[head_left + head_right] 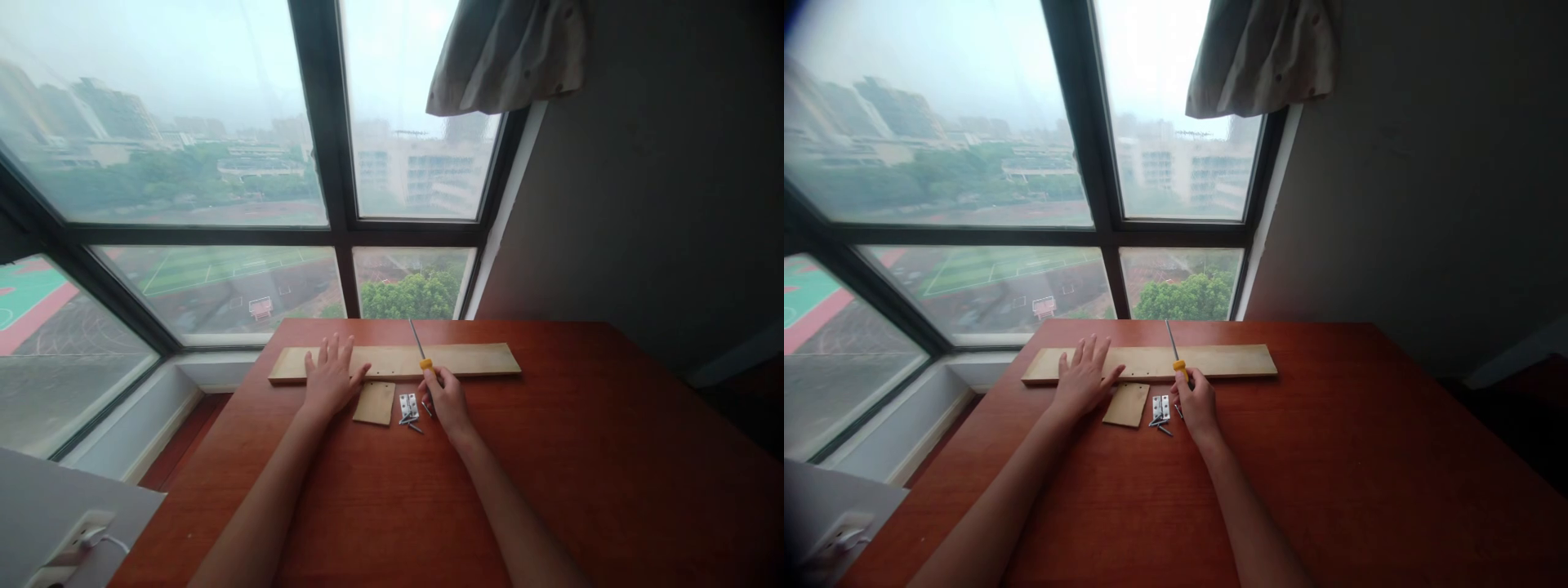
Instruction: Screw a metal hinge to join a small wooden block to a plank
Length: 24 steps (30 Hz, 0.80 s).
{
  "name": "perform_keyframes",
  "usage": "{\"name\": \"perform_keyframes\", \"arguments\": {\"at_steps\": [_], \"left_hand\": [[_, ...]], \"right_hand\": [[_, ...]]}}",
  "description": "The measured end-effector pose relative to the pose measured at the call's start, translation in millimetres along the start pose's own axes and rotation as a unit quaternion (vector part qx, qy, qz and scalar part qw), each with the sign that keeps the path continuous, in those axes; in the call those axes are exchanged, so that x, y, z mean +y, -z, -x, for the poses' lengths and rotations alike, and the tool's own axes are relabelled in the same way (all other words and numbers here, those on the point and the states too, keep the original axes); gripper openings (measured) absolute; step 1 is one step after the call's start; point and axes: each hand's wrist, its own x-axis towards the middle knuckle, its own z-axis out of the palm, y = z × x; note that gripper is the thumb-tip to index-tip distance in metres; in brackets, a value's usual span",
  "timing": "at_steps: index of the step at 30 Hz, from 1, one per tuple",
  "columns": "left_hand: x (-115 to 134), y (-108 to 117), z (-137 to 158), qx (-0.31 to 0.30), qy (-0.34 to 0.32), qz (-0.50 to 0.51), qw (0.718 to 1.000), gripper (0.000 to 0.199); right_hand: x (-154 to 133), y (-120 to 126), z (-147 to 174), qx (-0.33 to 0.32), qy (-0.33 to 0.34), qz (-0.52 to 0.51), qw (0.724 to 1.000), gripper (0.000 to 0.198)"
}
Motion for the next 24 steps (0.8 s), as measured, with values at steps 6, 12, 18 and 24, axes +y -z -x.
{"name": "perform_keyframes", "arguments": {"at_steps": [6, 12, 18, 24], "left_hand": [[13, 25, 27, 0.037, -0.123, 0.091, 0.988, 0.042], [39, 27, 58, -0.024, -0.223, 0.136, 0.965, 0.035], [35, 18, 71, -0.059, -0.217, 0.107, 0.968, 0.046], [34, 27, 78, -0.074, -0.186, 0.067, 0.977, 0.041]], "right_hand": [[2, 0, -1, 0.000, 0.006, 0.007, 1.000, 0.047], [3, 0, -2, 0.000, 0.010, 0.015, 1.000, 0.047], [2, 0, -2, -0.001, 0.015, 0.016, 1.000, 0.046], [2, 1, -1, -0.004, 0.012, 0.018, 1.000, 0.046]]}}
